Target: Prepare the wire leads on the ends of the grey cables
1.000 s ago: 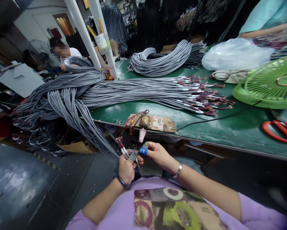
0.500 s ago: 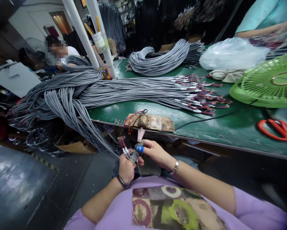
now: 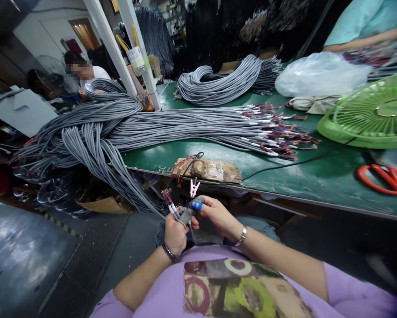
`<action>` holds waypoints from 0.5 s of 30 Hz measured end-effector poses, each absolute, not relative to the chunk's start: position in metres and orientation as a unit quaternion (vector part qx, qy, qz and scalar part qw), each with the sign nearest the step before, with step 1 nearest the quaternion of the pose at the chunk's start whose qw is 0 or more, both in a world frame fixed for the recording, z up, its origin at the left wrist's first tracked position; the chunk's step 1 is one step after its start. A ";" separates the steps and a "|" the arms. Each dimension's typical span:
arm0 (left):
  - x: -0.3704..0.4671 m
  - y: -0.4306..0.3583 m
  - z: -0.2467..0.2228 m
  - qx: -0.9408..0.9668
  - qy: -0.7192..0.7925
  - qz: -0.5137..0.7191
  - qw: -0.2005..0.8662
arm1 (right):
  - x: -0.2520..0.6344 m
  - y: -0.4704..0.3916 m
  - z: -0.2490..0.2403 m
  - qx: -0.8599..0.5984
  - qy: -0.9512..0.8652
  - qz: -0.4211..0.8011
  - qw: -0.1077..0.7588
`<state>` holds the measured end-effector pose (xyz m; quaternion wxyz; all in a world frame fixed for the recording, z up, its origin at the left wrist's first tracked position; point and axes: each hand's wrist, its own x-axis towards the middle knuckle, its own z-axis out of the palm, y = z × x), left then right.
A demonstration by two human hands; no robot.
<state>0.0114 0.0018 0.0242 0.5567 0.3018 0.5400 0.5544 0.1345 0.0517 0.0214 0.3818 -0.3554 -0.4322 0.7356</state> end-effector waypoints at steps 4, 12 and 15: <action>0.006 0.002 0.031 0.289 0.523 0.561 0.574 | 0.144 0.066 0.016 -0.357 -0.314 0.782 0.402; 0.006 0.016 0.043 0.288 0.496 0.546 0.611 | 0.131 0.094 0.030 -0.319 -0.327 0.811 0.366; 0.008 0.021 0.045 0.294 0.487 0.541 0.619 | 0.125 0.093 0.028 -0.330 -0.368 0.772 0.398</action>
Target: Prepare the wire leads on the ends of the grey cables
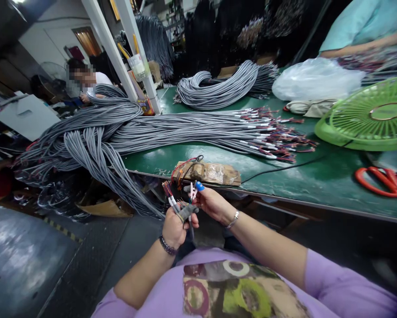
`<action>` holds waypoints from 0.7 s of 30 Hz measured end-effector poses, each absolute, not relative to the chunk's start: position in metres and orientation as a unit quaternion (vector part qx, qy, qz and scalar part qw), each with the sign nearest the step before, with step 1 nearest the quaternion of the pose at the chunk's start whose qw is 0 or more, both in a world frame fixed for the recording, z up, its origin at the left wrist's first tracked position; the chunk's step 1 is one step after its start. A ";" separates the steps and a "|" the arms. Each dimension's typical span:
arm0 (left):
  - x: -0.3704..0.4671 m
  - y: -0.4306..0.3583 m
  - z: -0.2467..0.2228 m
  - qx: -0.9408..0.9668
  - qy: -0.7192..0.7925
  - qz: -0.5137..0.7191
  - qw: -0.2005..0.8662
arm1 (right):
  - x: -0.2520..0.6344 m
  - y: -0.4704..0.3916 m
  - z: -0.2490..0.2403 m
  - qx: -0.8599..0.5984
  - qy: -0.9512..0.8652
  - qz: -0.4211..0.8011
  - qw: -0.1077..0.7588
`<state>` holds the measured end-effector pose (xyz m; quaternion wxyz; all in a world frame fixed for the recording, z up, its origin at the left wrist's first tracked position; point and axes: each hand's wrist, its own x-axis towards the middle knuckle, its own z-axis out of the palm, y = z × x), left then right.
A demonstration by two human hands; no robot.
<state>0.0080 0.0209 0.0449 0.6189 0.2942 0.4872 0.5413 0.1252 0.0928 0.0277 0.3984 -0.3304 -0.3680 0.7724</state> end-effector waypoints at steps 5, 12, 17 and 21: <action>0.009 0.025 0.043 0.301 0.485 0.534 0.623 | 0.122 0.088 0.019 -0.375 -0.412 0.693 0.458; 0.010 0.025 0.037 0.310 0.491 0.522 0.625 | 0.115 0.094 0.018 -0.312 -0.240 0.800 0.453; 0.011 0.024 0.035 0.316 0.497 0.515 0.623 | 0.114 0.094 0.017 -0.301 -0.215 0.807 0.460; 0.011 0.022 0.038 0.309 0.497 0.520 0.622 | 0.118 0.092 0.018 -0.277 -0.198 0.833 0.436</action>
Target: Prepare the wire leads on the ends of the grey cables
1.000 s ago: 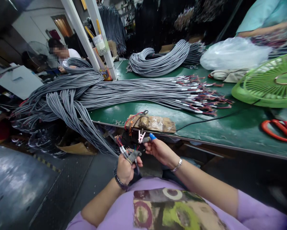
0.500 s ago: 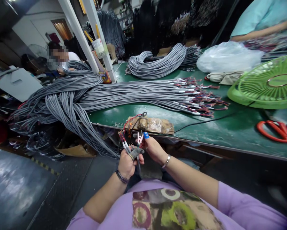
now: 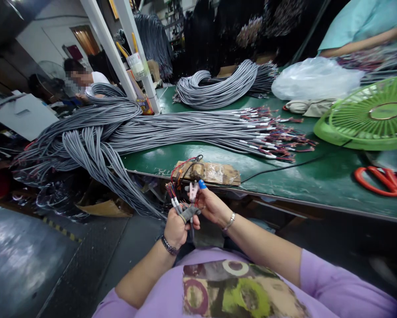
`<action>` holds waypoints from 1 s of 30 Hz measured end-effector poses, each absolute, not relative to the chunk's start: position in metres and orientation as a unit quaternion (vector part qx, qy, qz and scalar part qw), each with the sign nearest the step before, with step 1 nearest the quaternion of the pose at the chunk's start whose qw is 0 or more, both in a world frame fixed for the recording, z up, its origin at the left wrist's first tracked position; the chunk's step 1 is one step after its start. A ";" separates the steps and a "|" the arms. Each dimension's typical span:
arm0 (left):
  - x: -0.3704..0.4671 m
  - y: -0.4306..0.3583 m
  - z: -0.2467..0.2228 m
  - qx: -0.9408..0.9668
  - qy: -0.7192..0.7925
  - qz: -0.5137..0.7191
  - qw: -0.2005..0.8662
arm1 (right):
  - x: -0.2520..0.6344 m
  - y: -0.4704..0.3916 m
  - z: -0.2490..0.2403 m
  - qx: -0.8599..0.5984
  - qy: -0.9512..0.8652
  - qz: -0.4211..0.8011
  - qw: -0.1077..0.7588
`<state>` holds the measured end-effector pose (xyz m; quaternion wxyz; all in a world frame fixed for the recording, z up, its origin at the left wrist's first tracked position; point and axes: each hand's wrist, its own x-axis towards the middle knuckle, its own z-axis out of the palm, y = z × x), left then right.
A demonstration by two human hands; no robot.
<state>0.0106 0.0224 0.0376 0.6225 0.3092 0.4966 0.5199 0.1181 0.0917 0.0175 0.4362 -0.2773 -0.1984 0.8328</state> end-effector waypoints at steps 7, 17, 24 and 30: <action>0.014 0.011 0.040 0.303 0.492 0.547 0.606 | 0.125 0.092 0.027 -0.272 -0.210 0.846 0.409; 0.014 0.015 0.044 0.279 0.494 0.574 0.590 | 0.126 0.088 0.029 -0.285 -0.281 0.811 0.427; 0.014 0.018 0.042 0.280 0.494 0.568 0.596 | 0.124 0.094 0.024 -0.273 -0.229 0.841 0.407; 0.016 0.019 0.039 0.271 0.494 0.568 0.600 | 0.118 0.099 0.020 -0.273 -0.178 0.852 0.410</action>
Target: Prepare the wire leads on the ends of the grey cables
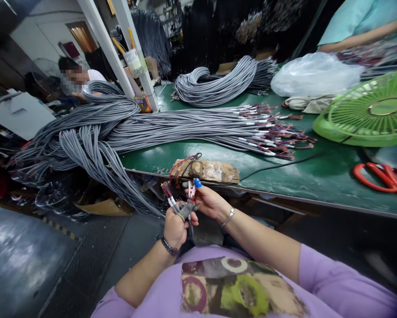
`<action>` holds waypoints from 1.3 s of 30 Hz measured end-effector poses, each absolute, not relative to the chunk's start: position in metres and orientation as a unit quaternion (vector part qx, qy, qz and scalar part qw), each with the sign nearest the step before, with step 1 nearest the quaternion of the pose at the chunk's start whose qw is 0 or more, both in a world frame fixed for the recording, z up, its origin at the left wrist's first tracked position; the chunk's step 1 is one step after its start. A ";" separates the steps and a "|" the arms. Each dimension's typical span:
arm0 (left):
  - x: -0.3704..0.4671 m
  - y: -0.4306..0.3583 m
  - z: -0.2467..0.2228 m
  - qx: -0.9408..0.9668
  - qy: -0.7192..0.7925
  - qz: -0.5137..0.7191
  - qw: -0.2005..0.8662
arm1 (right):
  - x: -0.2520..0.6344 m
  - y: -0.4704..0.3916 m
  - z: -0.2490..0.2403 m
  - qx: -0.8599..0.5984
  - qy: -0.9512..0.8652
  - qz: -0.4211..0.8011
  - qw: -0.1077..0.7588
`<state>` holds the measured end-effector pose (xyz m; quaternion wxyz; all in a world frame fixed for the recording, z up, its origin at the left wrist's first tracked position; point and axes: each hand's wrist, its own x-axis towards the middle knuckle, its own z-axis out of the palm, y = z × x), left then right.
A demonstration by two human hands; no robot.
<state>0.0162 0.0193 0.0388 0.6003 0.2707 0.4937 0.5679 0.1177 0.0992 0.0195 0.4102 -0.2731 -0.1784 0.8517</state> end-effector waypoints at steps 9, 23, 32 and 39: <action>0.016 0.017 0.039 0.280 0.495 0.562 0.601 | 0.117 0.093 0.024 -0.266 -0.164 0.857 0.411; 0.018 0.012 0.042 0.263 0.498 0.591 0.578 | 0.124 0.090 0.017 -0.280 -0.272 0.797 0.462; 0.019 0.015 0.034 0.248 0.506 0.593 0.575 | 0.117 0.097 0.019 -0.271 -0.184 0.845 0.424; 0.020 0.016 0.033 0.252 0.510 0.586 0.578 | 0.113 0.095 0.017 -0.280 -0.175 0.831 0.448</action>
